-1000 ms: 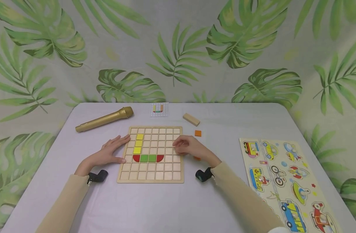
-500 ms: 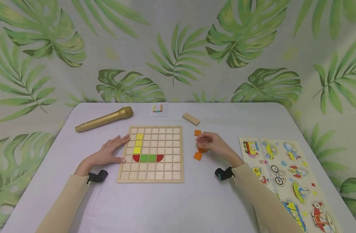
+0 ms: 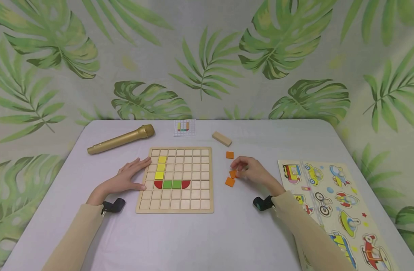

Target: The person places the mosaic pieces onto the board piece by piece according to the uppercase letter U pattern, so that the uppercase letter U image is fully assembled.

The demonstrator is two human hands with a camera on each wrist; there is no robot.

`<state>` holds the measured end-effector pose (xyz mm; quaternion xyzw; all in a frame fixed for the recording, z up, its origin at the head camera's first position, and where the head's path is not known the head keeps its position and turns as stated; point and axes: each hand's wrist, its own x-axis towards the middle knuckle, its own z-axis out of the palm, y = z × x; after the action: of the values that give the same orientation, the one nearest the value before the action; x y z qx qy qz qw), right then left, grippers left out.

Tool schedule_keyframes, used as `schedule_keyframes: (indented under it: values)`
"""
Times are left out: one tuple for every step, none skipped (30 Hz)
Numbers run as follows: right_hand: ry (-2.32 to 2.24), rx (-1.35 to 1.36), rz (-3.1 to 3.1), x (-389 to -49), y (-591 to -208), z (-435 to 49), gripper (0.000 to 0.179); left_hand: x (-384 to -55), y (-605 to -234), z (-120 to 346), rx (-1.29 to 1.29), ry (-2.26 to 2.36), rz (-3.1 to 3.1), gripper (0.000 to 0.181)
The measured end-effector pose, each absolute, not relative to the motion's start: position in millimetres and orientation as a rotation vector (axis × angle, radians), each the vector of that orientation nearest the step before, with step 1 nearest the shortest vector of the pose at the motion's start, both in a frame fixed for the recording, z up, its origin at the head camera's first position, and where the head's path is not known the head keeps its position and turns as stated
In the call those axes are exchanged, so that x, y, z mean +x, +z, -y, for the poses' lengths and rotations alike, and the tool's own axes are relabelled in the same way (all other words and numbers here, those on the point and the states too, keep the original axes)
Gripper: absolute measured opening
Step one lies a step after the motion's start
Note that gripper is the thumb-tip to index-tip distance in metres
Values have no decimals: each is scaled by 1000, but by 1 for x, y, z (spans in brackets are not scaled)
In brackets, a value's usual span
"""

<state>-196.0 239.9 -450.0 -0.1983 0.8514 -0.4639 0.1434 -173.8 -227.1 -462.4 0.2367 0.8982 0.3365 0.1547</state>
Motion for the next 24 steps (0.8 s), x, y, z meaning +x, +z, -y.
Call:
schedule_keyframes:
  values:
    - [-1318,-580,-2473,-196,-450,-239,21,-174,-462,227,678,964,-2574,93]
    - [-1296,-584,-2491,-196,-451,-238,21,-174,-462,227,678,963,-2574,93]
    - [-1277,-589,-2504,-196,-451,-237,21,-174,-462,228,679,963,-2575,93]
    - [-1256,-592,-2520,-195,-451,-237,21,-174,-462,228,679,964,-2575,93]
    - [-1237,-588,-2534,-195,-451,-236,22,-174,-462,228,680,965,-2575,93]
    - [-1225,-584,-2545,-195,-451,-235,22,-174,-462,228,681,967,-2574,93]
    - [-1213,-582,-2557,-194,-451,-234,22,-174,-462,228,682,969,-2573,93]
    - [-1203,-580,-2570,-194,-451,-234,23,-174,-462,228,683,971,-2573,93]
    - [-1194,-587,-2582,-194,-451,-233,23,-174,-462,228,684,972,-2572,93]
    - [-1189,-592,-2594,-194,-451,-233,24,-174,-462,228,685,973,-2571,93]
    - [-1185,-596,-2604,-194,-451,-233,24,-174,-463,228,686,971,-2572,93]
    - [-1183,-604,-2613,-195,-452,-233,25,-174,-463,228,686,971,-2572,93]
    - [-1183,-610,-2619,-195,-452,-233,25,-174,-462,228,687,970,-2573,93]
    - [-1187,-613,-2620,-195,-453,-234,25,-174,-462,228,689,967,-2574,93]
    - [-1194,-618,-2616,-196,-453,-234,24,-174,-462,228,690,967,-2575,93]
    - [-1200,-620,-2611,-196,-454,-234,24,-174,-462,228,691,967,-2575,93]
    - [-1207,-624,-2602,-196,-454,-235,24,-174,-462,228,691,967,-2575,93]
    - [-1214,-630,-2591,-196,-453,-235,23,-174,-462,228,691,970,-2575,93]
    - [-1219,-636,-2580,-196,-453,-235,22,-173,-461,227,690,969,-2574,93]
    - [-1220,-636,-2570,-197,-452,-235,21,-173,-461,227,690,969,-2574,93]
    - [-1221,-636,-2562,-197,-452,-235,19,-173,-461,227,688,969,-2574,93]
    - [-1221,-640,-2555,-197,-451,-235,18,-173,-461,227,686,967,-2575,93]
    - [-1223,-636,-2548,-197,-450,-235,16,-173,-461,227,685,967,-2575,93]
    - [-1230,-631,-2539,-197,-449,-234,15,-173,-461,228,685,965,-2576,93]
